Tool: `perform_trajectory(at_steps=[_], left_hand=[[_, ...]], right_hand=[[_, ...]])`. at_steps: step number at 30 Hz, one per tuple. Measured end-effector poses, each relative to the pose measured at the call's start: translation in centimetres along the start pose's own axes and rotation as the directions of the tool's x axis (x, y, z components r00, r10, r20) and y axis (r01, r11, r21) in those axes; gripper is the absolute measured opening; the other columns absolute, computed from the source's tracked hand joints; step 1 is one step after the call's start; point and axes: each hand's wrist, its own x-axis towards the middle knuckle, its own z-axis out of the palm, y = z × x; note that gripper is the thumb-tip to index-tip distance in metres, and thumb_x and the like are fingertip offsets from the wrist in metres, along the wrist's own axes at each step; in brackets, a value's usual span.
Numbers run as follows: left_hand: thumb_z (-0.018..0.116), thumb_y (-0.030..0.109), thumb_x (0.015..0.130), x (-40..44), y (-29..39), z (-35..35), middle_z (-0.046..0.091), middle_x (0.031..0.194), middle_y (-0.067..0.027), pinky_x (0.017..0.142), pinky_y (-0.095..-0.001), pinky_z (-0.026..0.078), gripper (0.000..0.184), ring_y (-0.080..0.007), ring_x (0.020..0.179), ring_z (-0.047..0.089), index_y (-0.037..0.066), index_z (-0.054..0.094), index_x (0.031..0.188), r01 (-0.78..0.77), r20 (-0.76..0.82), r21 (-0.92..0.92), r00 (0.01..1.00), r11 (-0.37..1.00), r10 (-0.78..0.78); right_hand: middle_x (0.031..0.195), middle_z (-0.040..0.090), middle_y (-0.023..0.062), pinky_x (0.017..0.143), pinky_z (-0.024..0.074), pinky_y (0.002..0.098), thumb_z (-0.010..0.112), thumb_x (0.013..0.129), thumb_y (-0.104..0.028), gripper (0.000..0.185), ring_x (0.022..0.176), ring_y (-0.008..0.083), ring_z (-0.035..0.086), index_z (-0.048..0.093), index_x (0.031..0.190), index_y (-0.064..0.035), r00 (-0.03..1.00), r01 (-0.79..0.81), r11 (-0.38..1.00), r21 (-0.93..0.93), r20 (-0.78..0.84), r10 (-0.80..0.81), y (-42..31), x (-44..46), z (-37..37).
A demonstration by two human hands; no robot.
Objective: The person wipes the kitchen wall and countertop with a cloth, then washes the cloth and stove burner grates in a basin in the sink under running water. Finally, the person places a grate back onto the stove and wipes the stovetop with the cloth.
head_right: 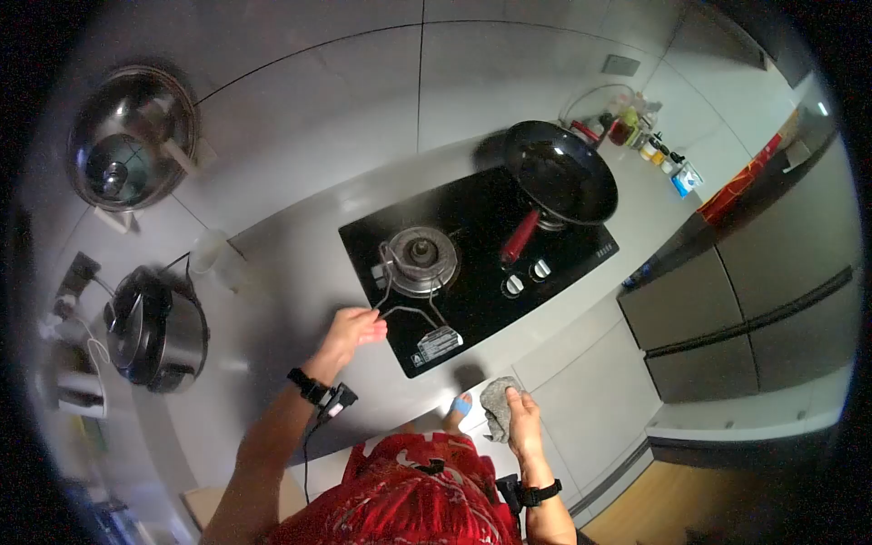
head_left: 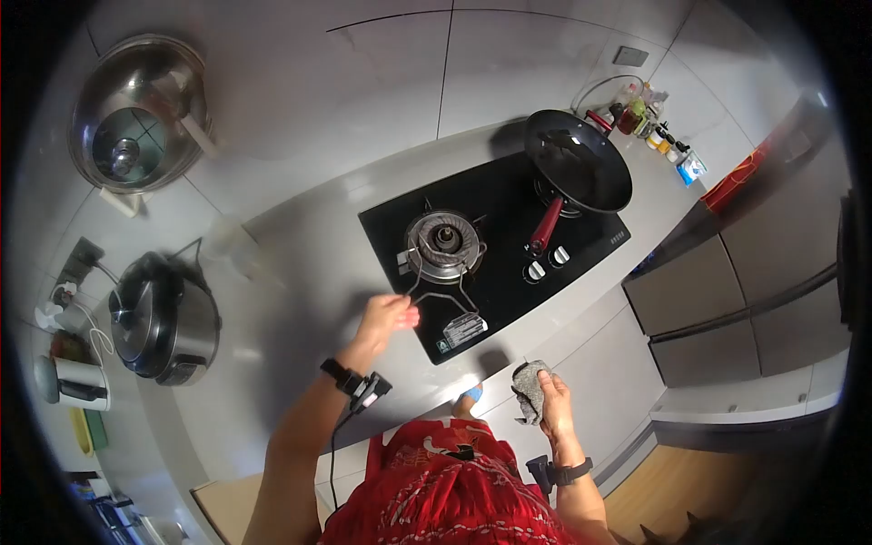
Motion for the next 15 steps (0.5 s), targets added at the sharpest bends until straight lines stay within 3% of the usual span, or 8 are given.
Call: perform_trajectory(at_steps=[5,15], left_hand=[[0.056,0.015,0.086,5.3,1.0,2.2,0.059,0.095,-0.0234,0.077,-0.0375,0.053,0.031,-0.0298,0.084,0.062,-0.011,0.049,0.102,0.006,-0.030,-0.113,1.000,0.994,-0.009],[0.058,0.015,0.084,9.7,0.4,3.2,0.058,0.096,-0.0263,0.078,-0.0385,0.053,0.033,-0.0317,0.086,0.062,-0.012,0.049,0.101,0.023,-0.076,-0.124,0.997,0.992,-0.033]], right_hand=[[0.084,0.062,0.0095,0.057,0.0509,0.0277,0.052,0.089,-0.026,0.028,0.067,0.0162,0.061,0.053,0.098,0.0010,0.994,-0.016,0.999,-0.051,0.103,0.021,-2.6,2.7,0.0],[0.078,0.061,0.0090,0.048,0.0486,0.0270,0.054,0.088,-0.027,0.029,0.058,0.0162,0.059,0.053,0.097,0.0005,0.997,-0.056,0.995,-0.089,0.049,0.060,-3.2,5.9,-2.4]])
